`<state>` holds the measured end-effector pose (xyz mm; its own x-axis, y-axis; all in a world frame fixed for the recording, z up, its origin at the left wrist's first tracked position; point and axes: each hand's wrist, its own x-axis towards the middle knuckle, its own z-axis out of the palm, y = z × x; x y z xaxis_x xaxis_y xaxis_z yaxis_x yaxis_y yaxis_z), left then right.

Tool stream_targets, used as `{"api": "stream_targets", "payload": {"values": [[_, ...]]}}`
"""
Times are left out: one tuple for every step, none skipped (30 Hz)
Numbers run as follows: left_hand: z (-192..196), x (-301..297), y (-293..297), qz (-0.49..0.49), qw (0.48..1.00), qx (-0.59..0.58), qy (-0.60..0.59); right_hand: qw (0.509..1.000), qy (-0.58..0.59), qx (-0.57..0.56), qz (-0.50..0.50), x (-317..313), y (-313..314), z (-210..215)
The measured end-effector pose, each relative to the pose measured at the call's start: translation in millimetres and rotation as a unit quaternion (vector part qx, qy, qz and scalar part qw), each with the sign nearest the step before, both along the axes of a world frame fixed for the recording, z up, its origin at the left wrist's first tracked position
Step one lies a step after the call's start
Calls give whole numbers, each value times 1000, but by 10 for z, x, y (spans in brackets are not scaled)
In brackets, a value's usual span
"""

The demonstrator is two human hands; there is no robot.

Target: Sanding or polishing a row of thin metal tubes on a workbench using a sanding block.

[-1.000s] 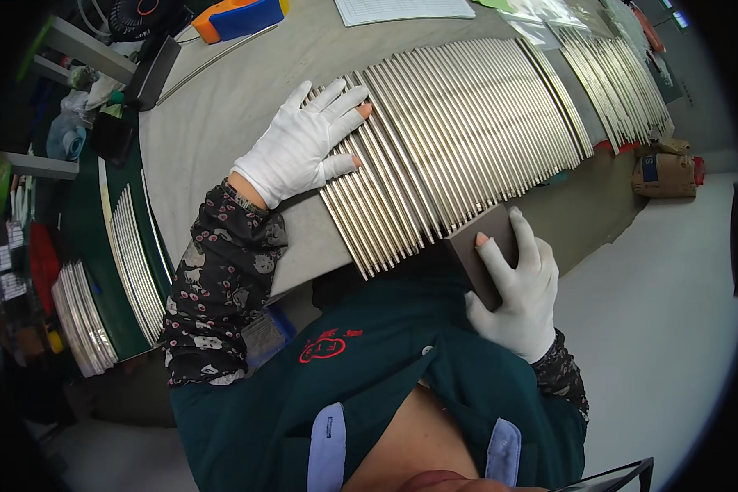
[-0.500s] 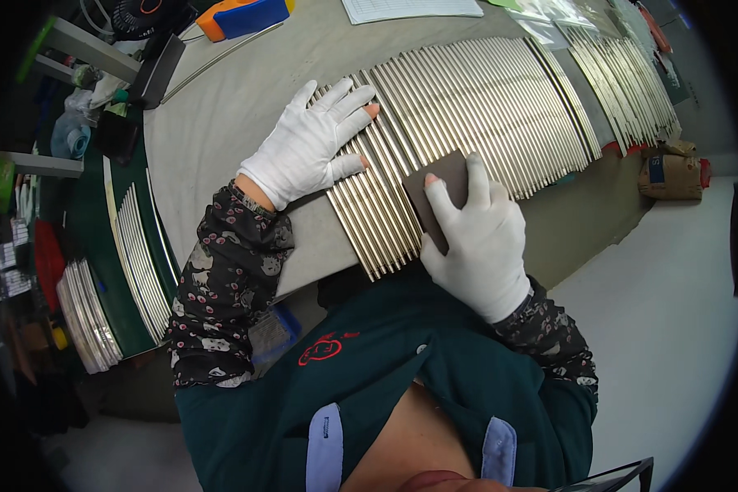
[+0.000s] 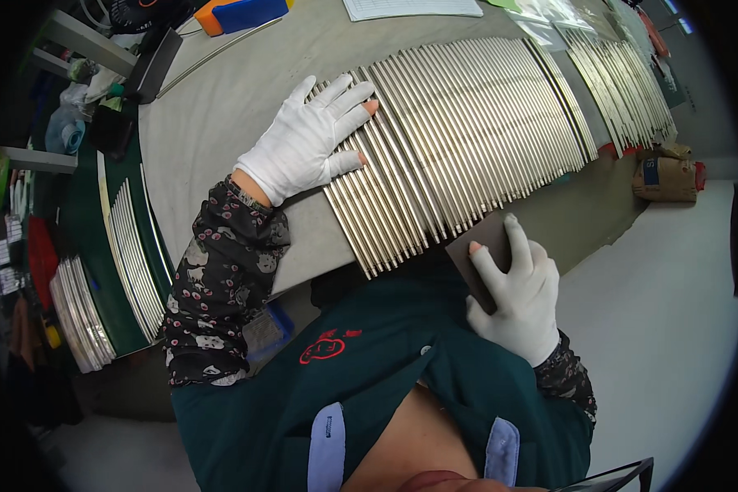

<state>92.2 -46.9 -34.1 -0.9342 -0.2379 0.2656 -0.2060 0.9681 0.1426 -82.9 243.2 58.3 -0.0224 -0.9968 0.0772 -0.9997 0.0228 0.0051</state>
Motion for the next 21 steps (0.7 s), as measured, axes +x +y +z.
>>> {"api": "stream_targets", "payload": {"values": [[5, 6, 1, -2, 1000, -9, -3, 1000, -2, -12, -20, -29, 47, 8], [7, 16, 8, -1, 1000, -9, -3, 999, -5, -24, -39, -48, 70, 11], [10, 19, 1, -1, 1000, -12, -11, 998, -10, -37, -48, -30, 60, 25], [12, 24, -3, 0, 1000, -15, -19, 998, -10, -39, -50, -1, 34, 16], [3, 32, -7, -1, 1000, -17, -19, 998, -13, -36, -40, 40, -5, -3], [-19, 27, -10, -3, 1000, -18, -11, 999, -15, -32, -30, 71, -40, -19], [-28, 26, -12, -3, 1000, -19, -2, 999, -31, -31, -23, 89, -71, -45], [-23, 24, -12, -3, 1000, -20, -2, 999, -31, -32, -23, 107, -94, -63], [-13, 11, -6, -5, 1000, -14, 8, 999, -30, -33, -16, 121, -112, -69], [-5, 2, -3, -6, 1000, -9, 17, 999, -30, -33, -9, 124, -127, -75], [-4, -7, -3, -6, 1000, -9, 18, 999, -27, -37, -5, 118, -137, -82], [-13, 2, -5, -10, 999, -13, 27, 999, -28, -37, -2, 111, -145, -94], [-17, 13, -8, -15, 999, -17, 37, 999, -21, -34, -18, 102, -151, -103], [-8, 36, -14, -13, 999, -18, 36, 999, -13, -31, -36, 90, -155, -113], [5, 71, -14, -21, 999, -25, 12, 998, -3, -57, -32, 61, -140, -131], [13, 98, -17, -30, 999, -32, -11, 998, -5, -56, -32, 63, -140, -117], [13, 114, -24, -31, 999, -27, -4, 998, -6, -54, -43, 67, -140, -87], [6, 129, -27, -30, 999, -26, -5, 997, -6, -52, -54, 73, -141, -74], [-2, 143, -29, -29, 999, -28, -10, 997, -10, -61, -47, 89, -137, -83], [-11, 157, -28, -27, 999, -30, -14, 997, -11, -60, -45, 108, -136, -90], [-18, 152, -29, -28, 999, -30, -14, 997, -27, -56, -40, 129, -139, -90]]}}
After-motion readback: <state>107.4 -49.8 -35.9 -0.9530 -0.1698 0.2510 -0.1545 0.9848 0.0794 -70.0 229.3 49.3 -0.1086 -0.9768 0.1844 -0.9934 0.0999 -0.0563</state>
